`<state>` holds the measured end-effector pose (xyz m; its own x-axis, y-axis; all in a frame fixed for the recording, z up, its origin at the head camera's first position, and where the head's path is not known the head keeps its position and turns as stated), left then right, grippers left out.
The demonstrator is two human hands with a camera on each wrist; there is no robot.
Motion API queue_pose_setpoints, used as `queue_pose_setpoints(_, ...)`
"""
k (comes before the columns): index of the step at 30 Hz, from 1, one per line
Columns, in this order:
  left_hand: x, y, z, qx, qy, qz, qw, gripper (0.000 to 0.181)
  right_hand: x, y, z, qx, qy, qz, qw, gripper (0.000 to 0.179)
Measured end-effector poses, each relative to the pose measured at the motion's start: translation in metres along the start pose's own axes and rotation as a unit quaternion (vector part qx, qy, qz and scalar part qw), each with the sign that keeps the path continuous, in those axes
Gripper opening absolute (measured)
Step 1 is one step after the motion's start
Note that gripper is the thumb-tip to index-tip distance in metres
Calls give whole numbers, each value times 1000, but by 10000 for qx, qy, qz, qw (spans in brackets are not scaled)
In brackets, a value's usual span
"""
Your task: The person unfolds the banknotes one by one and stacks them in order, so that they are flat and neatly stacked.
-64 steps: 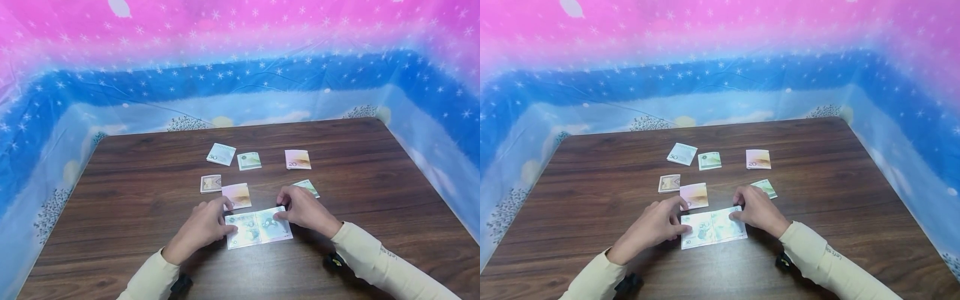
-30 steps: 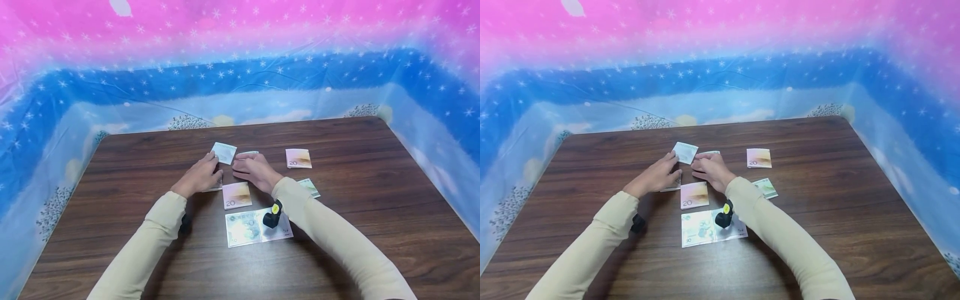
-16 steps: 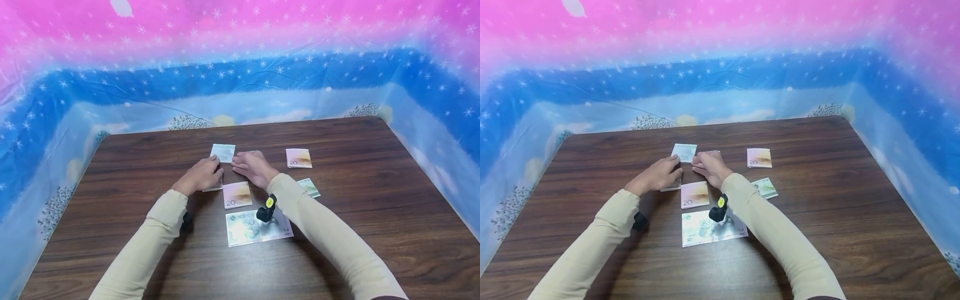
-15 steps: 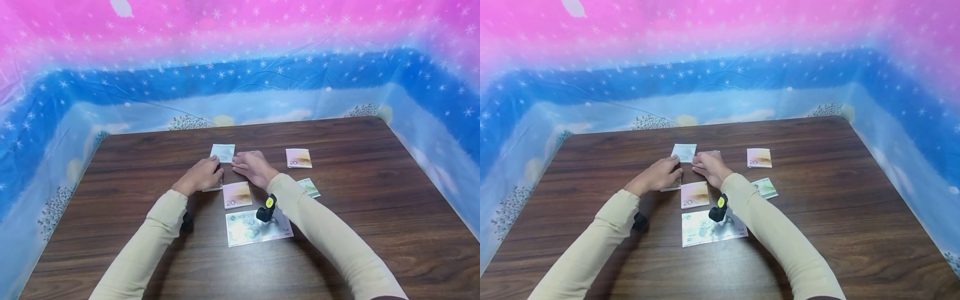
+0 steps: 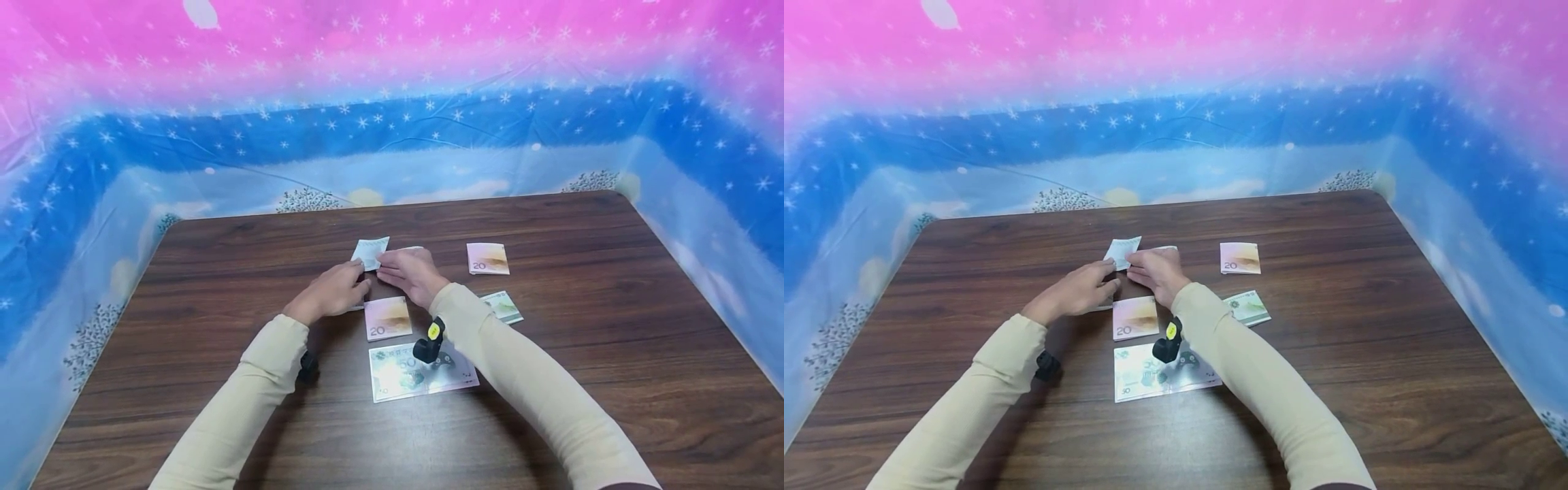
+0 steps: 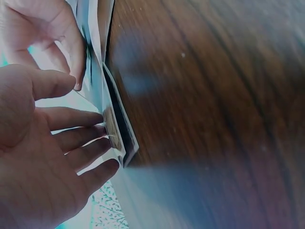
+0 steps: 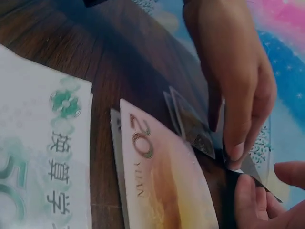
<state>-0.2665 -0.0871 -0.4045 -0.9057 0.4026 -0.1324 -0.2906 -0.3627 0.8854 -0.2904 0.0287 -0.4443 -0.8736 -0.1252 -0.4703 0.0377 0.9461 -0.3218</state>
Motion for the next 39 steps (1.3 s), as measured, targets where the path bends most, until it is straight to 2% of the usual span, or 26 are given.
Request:
queue_pose_setpoints(5, -1, 0, 5, -89, -131, 83, 9998, 26, 2, 8, 1, -237, 96, 389, 9989, 32)
queue_pose_setpoints(9, -5, 1, 6, -231, -17, 181, 9996, 34, 2, 15, 1, -503, 130, 636, 9966, 34)
queue_pose_setpoints(11, -8, 4, 5, -343, 72, 310, 9989, 40, 0, 16, -1, -528, 163, 627, 9965, 35)
queue_pose_setpoints(14, -15, 12, 6, -587, 218, 715, 9955, 42, -6, 18, -7, -523, 220, 528, 9970, 36)
queue_pose_setpoints(16, -22, 22, 6, -764, 289, 1137, 9902, 45, -13, 19, -12, -536, 283, 407, 9973, 36)
queue_pose_setpoints(20, -39, 39, 3, -1269, 484, 1847, 9734, 43, -30, 23, -25, -576, 430, 109, 9974, 37)
queue_pose_setpoints(22, -46, 42, 1, -1600, 608, 2024, 9642, 44, -38, 26, -29, -673, 443, -6, 9968, 36)
queue_pose_setpoints(24, -51, 39, 0, -2078, 665, 1994, 9553, 43, -47, 31, -31, -768, 433, -57, 9961, 36)
queue_pose_setpoints(26, -55, 32, 0, -2710, 711, 1849, 9420, 43, -55, 36, -32, -885, 424, -109, 9951, 35)
queue_pose_setpoints(28, -58, 22, 1, -3479, 805, 1622, 9199, 43, -64, 41, -32, -1004, 420, -167, 9939, 35)
queue_pose_setpoints(30, -61, 11, 2, -4264, 920, 1354, 8896, 43, -72, 45, -30, -1091, 396, -270, 9929, 34)
queue_pose_setpoints(31, -62, 6, 3, -4644, 995, 1241, 8712, 42, -75, 46, -29, -1126, 401, -345, 9922, 35)
queue_pose_setpoints(34, -66, -6, 5, -5490, 1194, 1047, 8206, 41, -86, 51, -23, -1216, 309, -492, 9909, 35)
queue_pose_setpoints(35, -68, -9, 6, -5684, 1259, 1026, 8066, 40, -90, 52, -20, -1261, 272, -532, 9902, 35)
queue_pose_setpoints(37, -70, -13, 7, -5943, 1369, 1060, 7854, 39, -94, 55, -15, -1294, 213, -552, 9898, 34)
queue_pose_setpoints(39, -72, -18, 7, -6122, 1444, 1106, 7695, 39, -97, 57, -10, -1370, 178, -571, 9888, 34)
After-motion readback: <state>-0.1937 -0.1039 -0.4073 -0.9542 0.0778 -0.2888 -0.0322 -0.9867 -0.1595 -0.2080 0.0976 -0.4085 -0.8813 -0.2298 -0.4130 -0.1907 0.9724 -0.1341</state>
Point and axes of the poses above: each hand's wrist, its own x-axis towards the middle knuckle, its own y-axis out of the back of the hand, z = x × y, the point moved 9 cm from there along x, towards the middle knuckle, and after that the axes turned 3 degrees about z, right-handed, at the moved point
